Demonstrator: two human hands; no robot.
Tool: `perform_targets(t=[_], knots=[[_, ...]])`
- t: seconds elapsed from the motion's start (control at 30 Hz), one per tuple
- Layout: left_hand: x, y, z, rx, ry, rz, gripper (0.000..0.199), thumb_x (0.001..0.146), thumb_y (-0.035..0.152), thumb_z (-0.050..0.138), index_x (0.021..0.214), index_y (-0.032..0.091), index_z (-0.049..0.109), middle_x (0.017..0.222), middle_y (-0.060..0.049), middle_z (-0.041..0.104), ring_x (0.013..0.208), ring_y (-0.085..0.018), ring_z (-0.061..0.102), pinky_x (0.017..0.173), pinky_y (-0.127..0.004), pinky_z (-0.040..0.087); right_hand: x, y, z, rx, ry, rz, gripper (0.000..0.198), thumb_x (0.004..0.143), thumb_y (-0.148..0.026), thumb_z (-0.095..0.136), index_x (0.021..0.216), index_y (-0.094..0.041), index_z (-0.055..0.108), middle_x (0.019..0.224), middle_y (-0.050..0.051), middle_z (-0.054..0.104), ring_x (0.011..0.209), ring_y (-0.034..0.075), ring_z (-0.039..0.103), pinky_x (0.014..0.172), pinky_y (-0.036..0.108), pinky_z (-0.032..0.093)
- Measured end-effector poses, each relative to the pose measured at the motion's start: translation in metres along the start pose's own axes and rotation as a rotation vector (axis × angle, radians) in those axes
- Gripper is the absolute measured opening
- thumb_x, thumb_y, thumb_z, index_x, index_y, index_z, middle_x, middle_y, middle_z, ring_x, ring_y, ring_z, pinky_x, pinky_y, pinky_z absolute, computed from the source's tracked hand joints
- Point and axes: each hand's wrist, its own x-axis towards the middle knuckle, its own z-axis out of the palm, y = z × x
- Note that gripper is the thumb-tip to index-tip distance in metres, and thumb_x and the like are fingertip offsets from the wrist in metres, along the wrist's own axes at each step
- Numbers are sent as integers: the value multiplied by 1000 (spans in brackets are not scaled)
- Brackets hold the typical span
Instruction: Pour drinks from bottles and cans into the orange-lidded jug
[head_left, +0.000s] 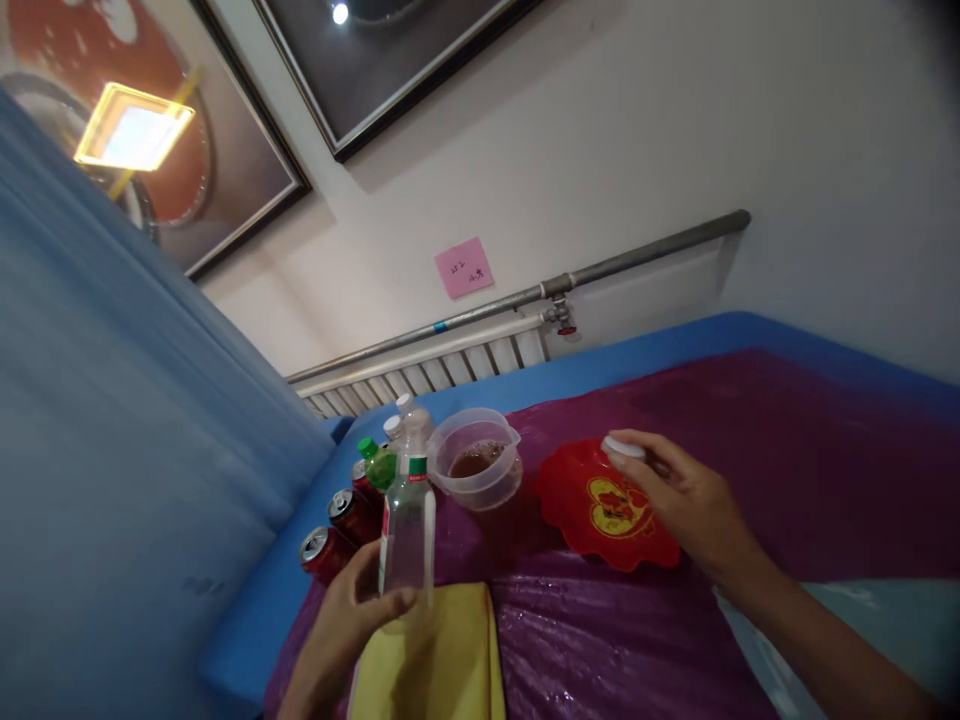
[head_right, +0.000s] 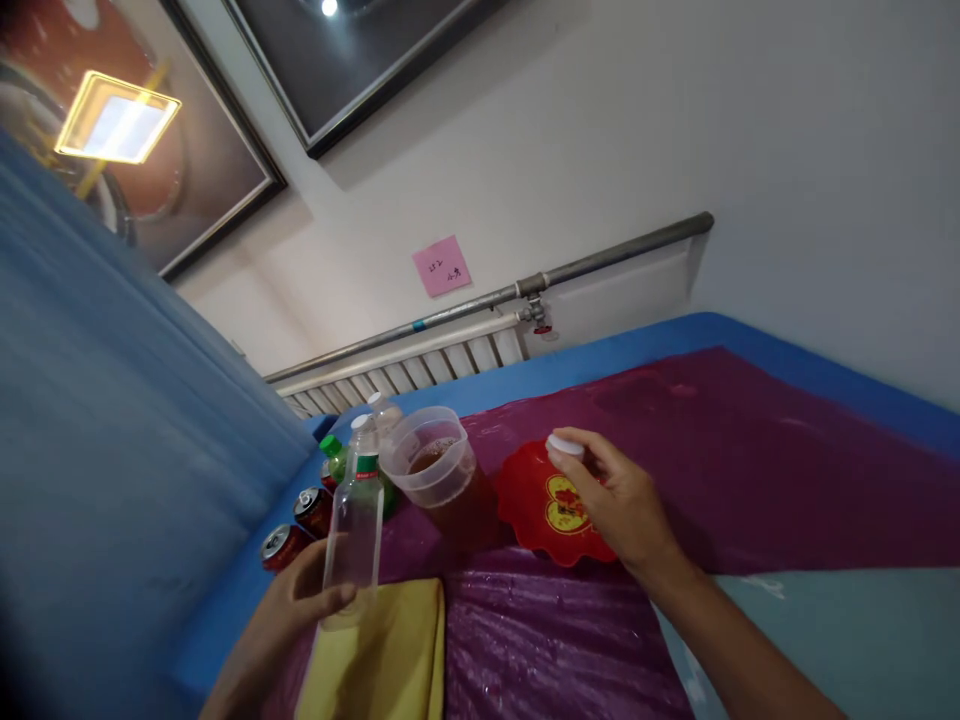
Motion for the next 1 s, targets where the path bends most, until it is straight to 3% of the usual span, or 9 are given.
perform_targets(t=[0.13,0.23,0.37,0.57,0.7,0.9,1.0], knots=[[-9,-30,13,-107,-135,35,70,56,37,85,120,20,64,127,-11,65,122,-36,55,102,-46,44,-16,-30,6,132,-56,59,40,70,-53,72,98,-24,68,97,6,74,89,25,70,72,31,57],[-16,-46,24,-42,-315,95,73,52,39,86,120,22,66,128,-10,64,125,-38,52,105,-45,41,-44,-61,19,120,-242,37,31,78,-47,67,100,-25,68,101,5,74,94,23,69,80,31,57],[-19,-55,39,-19,-377,113,76,54,43,85,125,24,64,129,-10,63,125,-38,52,107,-46,39,-72,-85,36,210,-442,5,25,82,-39,65,105,-29,67,104,2,72,95,19,68,83,29,56],[-8,-67,44,45,-517,196,76,57,36,85,129,32,62,134,-6,60,126,-38,51,104,-46,42,-77,-84,36,279,-402,32,27,83,-39,65,108,-30,66,106,2,70,95,18,67,84,32,56],[-13,-67,46,67,-520,212,75,57,33,85,128,34,63,132,-4,62,124,-37,53,106,-45,41,-80,-85,33,231,-448,56,28,81,-39,67,108,-29,67,103,2,70,93,19,67,82,33,56],[-22,-53,52,69,-448,97,65,52,35,86,115,28,71,126,-7,66,122,-38,55,107,-49,39,-84,-84,34,110,-491,28,28,81,-36,68,108,-30,68,103,2,70,95,19,65,83,34,54],[-23,-52,56,1,-460,74,70,53,36,85,121,28,68,131,-8,63,126,-37,52,109,-48,37,-87,-84,37,101,-493,14,28,80,-36,68,107,-30,69,102,2,70,94,20,66,81,34,55]])
